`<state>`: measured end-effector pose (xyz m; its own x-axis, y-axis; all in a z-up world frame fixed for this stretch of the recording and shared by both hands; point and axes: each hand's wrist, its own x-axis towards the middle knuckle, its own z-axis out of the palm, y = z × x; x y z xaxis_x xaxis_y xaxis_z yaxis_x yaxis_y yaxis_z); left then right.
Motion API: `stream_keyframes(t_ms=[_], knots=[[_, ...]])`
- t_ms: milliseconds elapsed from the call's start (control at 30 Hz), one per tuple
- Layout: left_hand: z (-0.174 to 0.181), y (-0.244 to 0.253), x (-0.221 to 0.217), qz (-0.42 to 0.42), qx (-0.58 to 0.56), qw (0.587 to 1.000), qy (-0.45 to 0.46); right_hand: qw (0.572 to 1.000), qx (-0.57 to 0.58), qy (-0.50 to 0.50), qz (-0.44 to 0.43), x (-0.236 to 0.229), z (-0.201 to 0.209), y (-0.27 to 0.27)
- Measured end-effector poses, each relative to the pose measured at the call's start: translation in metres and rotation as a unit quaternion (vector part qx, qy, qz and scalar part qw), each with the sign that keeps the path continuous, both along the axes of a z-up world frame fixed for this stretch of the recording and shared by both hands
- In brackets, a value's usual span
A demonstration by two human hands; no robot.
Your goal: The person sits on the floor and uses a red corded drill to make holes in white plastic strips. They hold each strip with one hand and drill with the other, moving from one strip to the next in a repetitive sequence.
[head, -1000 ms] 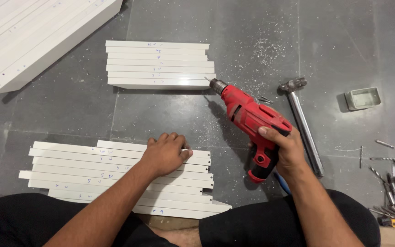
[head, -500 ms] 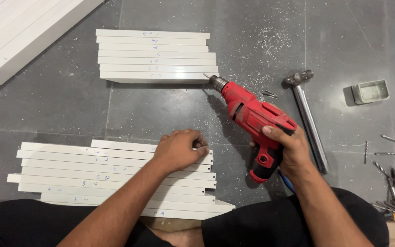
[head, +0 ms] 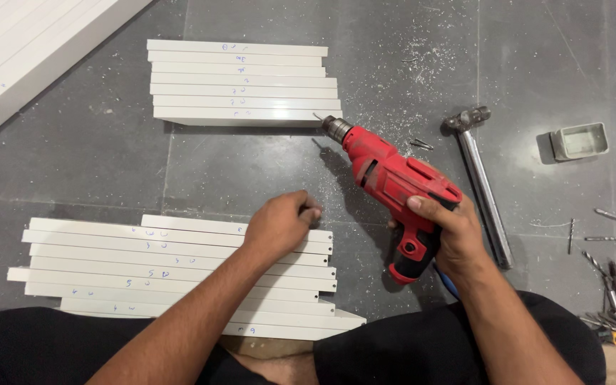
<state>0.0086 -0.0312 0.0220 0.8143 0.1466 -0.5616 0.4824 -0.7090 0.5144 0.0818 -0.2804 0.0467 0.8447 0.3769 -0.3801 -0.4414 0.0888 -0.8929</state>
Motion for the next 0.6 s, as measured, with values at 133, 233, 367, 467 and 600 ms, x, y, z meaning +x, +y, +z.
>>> stream_keyframes(t_ms=[133,233,367,467,600], knots=[[0.010,0.010,0.003,-0.018,0.092,0.992,0.086,1.000,0.010,0.004,-0.009,0.000,-0.003,-0.001],[0.016,0.021,-0.003,-0.074,0.150,0.982,0.087,0.999,0.028,0.011,-0.018,0.002,-0.007,-0.002],[0.014,0.024,-0.006,-0.105,0.150,0.979,0.085,0.999,0.027,0.008,-0.030,0.002,-0.011,-0.004],[0.013,0.027,0.001,-0.015,0.140,0.990,-0.001,0.998,0.049,0.011,-0.046,0.003,-0.012,-0.005],[0.015,0.046,0.033,-0.032,0.267,0.949,-0.164,0.988,0.123,0.048,-0.083,0.009,-0.013,-0.009]])
